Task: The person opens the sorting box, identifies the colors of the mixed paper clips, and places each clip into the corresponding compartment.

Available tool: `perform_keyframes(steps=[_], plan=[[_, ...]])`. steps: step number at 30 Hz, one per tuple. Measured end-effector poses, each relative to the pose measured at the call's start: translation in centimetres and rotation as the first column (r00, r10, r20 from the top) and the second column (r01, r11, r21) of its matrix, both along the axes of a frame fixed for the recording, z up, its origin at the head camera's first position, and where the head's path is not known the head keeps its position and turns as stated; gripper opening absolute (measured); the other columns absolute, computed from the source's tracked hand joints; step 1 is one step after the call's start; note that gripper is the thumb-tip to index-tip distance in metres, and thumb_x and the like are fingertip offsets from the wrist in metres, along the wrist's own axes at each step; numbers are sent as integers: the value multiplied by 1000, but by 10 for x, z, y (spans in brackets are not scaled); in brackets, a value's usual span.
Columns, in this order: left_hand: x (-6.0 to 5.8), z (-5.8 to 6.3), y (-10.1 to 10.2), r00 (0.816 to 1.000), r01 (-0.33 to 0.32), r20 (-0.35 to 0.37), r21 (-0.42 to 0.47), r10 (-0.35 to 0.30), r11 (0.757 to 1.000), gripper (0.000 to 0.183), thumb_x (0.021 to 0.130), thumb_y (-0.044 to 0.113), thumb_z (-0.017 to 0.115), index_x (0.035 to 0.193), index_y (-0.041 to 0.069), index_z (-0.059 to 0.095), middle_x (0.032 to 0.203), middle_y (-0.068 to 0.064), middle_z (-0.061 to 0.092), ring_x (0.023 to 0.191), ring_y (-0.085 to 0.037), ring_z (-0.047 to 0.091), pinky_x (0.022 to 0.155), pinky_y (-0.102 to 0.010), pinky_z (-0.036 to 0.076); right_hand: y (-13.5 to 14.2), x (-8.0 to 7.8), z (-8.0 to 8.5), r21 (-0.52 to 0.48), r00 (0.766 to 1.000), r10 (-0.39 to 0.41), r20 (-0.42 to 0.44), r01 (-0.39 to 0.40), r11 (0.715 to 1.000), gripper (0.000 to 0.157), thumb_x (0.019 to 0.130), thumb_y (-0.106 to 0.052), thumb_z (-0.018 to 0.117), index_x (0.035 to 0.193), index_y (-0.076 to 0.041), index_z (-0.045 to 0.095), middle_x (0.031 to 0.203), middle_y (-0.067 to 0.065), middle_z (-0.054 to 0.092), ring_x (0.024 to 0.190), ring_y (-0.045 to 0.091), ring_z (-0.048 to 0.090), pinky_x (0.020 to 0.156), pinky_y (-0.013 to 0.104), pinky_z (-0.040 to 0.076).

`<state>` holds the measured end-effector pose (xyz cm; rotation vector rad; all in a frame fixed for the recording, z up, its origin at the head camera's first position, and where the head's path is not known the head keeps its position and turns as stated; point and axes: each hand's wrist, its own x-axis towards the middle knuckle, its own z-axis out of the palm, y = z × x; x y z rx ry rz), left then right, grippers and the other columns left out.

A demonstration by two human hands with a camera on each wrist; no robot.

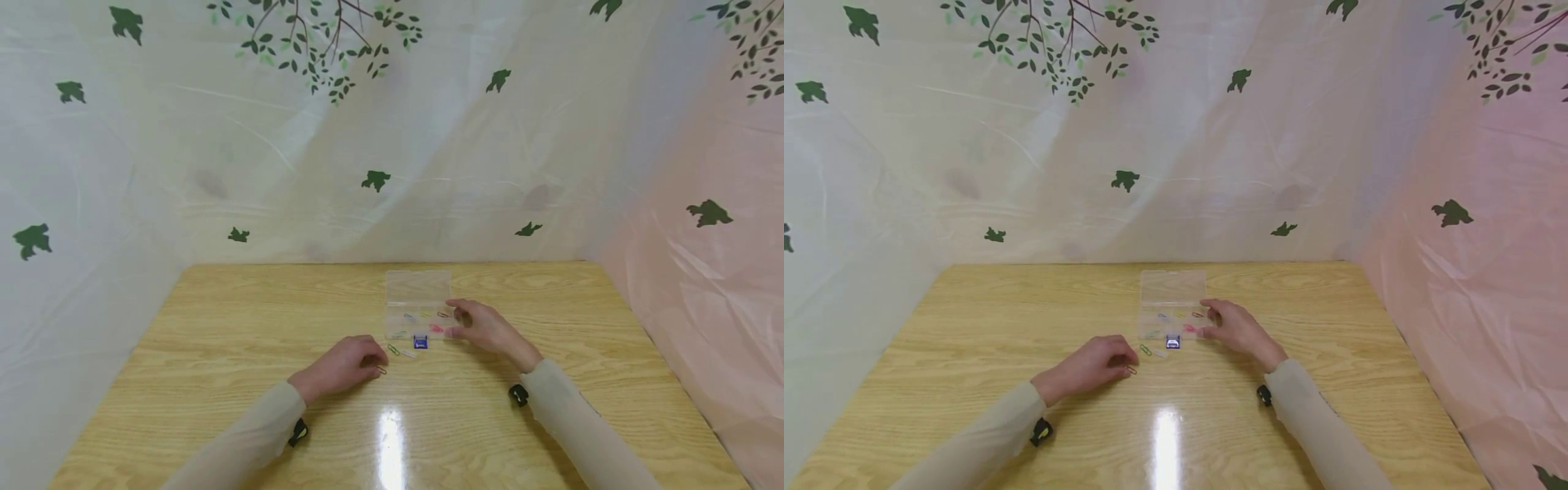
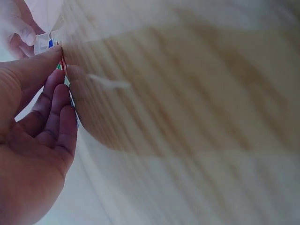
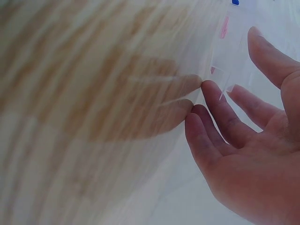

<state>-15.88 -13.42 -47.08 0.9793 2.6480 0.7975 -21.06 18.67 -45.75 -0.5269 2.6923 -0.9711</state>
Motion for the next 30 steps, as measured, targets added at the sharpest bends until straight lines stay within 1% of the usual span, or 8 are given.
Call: perform_keyframes(steps=[4, 7, 13, 17, 21, 23, 28, 30], plan=[[0, 2, -1, 1000, -11, -5, -27, 11, 1000, 12, 97, 16, 74, 108, 14, 76, 103, 6, 68, 97, -12, 63, 94, -38, 54, 0, 1, 0, 10, 1000, -2, -5, 2, 1000, 64, 96, -25, 77, 148, 1, 51, 112, 8, 61, 104, 27, 53, 98, 46, 47], [0, 2, -1, 1000, -14, 0, -29, 14, 999, 10, 97, 15, 74, 107, 14, 76, 102, 6, 68, 96, -12, 63, 94, -39, 53, 0, 2, 1, 9, 1000, 0, -8, 0, 1000, 64, 96, -25, 77, 148, 2, 51, 112, 8, 61, 104, 27, 53, 97, 46, 47], [-1, 4, -2, 1000, -10, 2, -18, 10, 1000, 5, 97, 14, 74, 101, 16, 77, 97, 9, 66, 92, -9, 62, 90, -36, 54, -1, 3, 2, 7, 1000, -11, 6, 11, 1000, 64, 96, -24, 77, 148, 2, 51, 113, 8, 61, 105, 27, 53, 98, 47, 47], [-4, 5, -2, 1000, -2, -1, -15, 2, 1000, 6, 97, 12, 74, 97, 17, 77, 95, 10, 66, 89, -8, 61, 87, -33, 54, -2, 2, 3, 14, 1000, -21, 7, 21, 1000, 63, 96, -23, 77, 149, 1, 51, 115, 8, 62, 105, 27, 53, 99, 48, 47], [-6, 6, -2, 1000, 6, 12, -16, -5, 1000, 8, 96, 10, 74, 93, 18, 75, 92, 11, 64, 85, -6, 59, 83, -31, 54, -4, 2, 3, 16, 999, -30, 10, 30, 999, 64, 96, -24, 77, 149, 1, 51, 115, 8, 62, 105, 27, 53, 100, 49, 47], [-7, 6, -3, 1000, 14, 12, -21, -14, 1000, 10, 97, 10, 73, 91, 18, 74, 90, 11, 62, 83, -5, 57, 81, -30, 53, -5, 2, 3, 17, 1000, -29, 8, 29, 999, 64, 96, -24, 77, 149, 1, 51, 115, 8, 62, 105, 27, 53, 100, 49, 47], [-10, 5, -4, 997, 67, -41, -35, -68, 997, 14, 98, 7, 71, 88, 17, 68, 87, 10, 59, 81, -7, 53, 78, -29, 51, -7, 1, 4, 13, 999, -32, 12, 32, 999, 64, 96, -24, 77, 149, 2, 51, 114, 9, 62, 104, 27, 53, 99, 48, 47], [-12, 5, -4, 996, 76, -44, -33, -77, 997, 14, 99, 7, 70, 89, 16, 67, 88, 9, 59, 82, -7, 53, 78, -28, 51, -8, 0, 4, 10, 999, -38, 20, 38, 999, 64, 96, -24, 77, 149, 2, 51, 114, 9, 62, 104, 27, 53, 99, 47, 47]])
